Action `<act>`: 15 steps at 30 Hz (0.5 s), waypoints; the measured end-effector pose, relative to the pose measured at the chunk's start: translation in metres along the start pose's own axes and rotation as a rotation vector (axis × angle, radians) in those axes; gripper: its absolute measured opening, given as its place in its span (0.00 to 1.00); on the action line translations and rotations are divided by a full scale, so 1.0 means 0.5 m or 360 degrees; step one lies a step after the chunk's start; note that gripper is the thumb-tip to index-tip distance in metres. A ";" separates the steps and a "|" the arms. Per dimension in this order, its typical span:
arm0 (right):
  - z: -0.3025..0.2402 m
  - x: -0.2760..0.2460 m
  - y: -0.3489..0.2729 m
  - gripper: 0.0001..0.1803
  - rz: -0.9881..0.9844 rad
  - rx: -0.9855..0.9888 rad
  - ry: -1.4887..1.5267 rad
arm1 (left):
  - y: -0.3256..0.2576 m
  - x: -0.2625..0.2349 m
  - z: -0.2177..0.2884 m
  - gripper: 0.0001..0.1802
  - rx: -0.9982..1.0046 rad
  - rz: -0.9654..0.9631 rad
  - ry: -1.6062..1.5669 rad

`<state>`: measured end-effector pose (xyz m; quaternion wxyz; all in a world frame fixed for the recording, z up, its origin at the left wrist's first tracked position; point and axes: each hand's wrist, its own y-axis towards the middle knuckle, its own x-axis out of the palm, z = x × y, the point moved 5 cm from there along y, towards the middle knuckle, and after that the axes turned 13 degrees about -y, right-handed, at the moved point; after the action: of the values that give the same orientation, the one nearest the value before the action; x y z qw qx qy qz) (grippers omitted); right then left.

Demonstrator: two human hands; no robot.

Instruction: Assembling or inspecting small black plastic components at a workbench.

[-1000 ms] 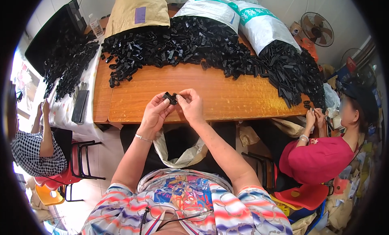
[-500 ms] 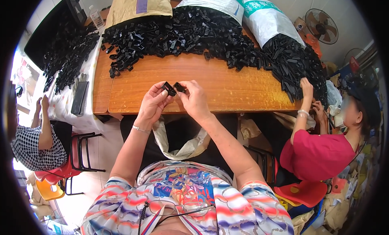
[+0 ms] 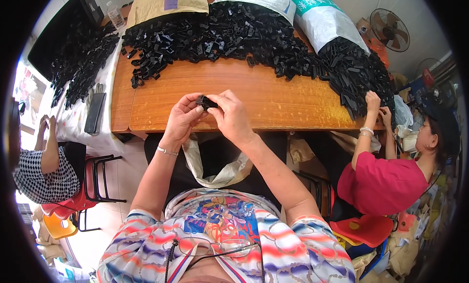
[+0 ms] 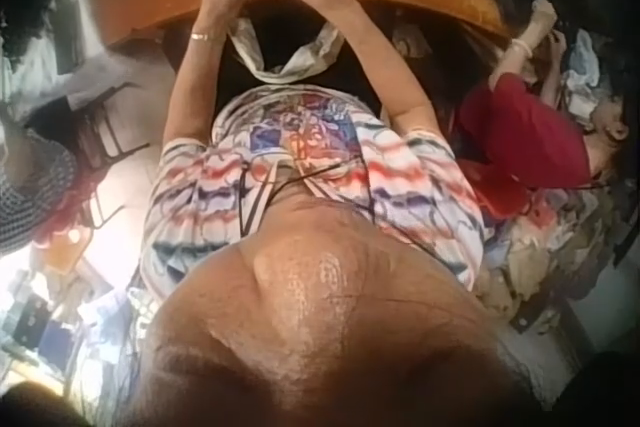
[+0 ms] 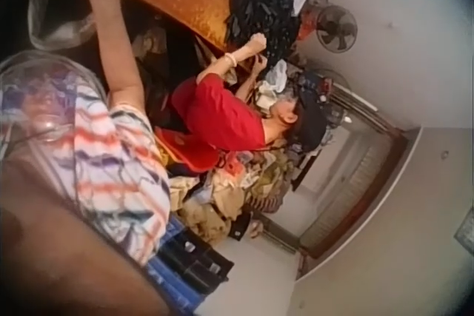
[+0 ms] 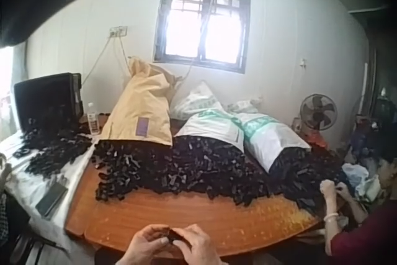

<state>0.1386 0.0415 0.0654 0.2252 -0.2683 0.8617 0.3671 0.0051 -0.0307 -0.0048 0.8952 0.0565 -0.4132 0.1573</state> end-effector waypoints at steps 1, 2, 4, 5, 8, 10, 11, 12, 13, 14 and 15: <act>0.005 0.004 -0.001 0.18 -0.0022 -0.0005 -0.0027 | 0.002 -0.002 0.000 0.18 0.0014 0.0002 -0.0020; 0.008 0.007 -0.001 0.18 -0.0043 -0.0011 -0.0054 | 0.003 -0.002 -0.001 0.18 0.0014 0.0002 -0.0022; 0.009 0.006 -0.003 0.18 -0.0032 -0.0021 -0.0083 | 0.004 0.005 -0.001 0.21 0.0066 -0.0052 0.0074; 0.008 0.006 -0.006 0.19 -0.0020 -0.0031 -0.0110 | 0.003 0.009 -0.002 0.21 0.0066 -0.0051 0.0072; 0.001 0.004 -0.016 0.20 0.0055 -0.0133 -0.0285 | -0.008 0.033 -0.005 0.25 0.0120 -0.0039 0.0282; 0.001 0.007 -0.023 0.21 0.0078 -0.0143 -0.0311 | -0.021 0.061 -0.006 0.27 0.0320 -0.0038 0.0373; -0.001 0.010 -0.027 0.22 0.0101 -0.0153 -0.0334 | -0.020 0.060 -0.013 0.25 0.0405 0.0040 0.0390; -0.009 0.016 -0.034 0.20 0.0135 -0.0156 -0.0353 | -0.025 0.056 -0.019 0.22 0.0437 0.0130 0.0558; -0.008 0.018 -0.042 0.19 0.0166 -0.0096 -0.0323 | -0.028 0.060 -0.019 0.20 0.0468 0.0212 0.0724; -0.005 0.019 -0.049 0.18 0.0198 -0.0035 -0.0292 | -0.032 0.064 -0.018 0.15 0.0450 0.0246 0.0808; 0.000 0.018 -0.049 0.17 0.0260 -0.0046 -0.0272 | -0.034 0.068 -0.013 0.15 0.0458 0.0237 0.0809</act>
<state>0.1472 0.0242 0.0477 0.2631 -0.1682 0.8530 0.4182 0.0360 -0.0374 0.0173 0.9387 0.1112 -0.1525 0.2884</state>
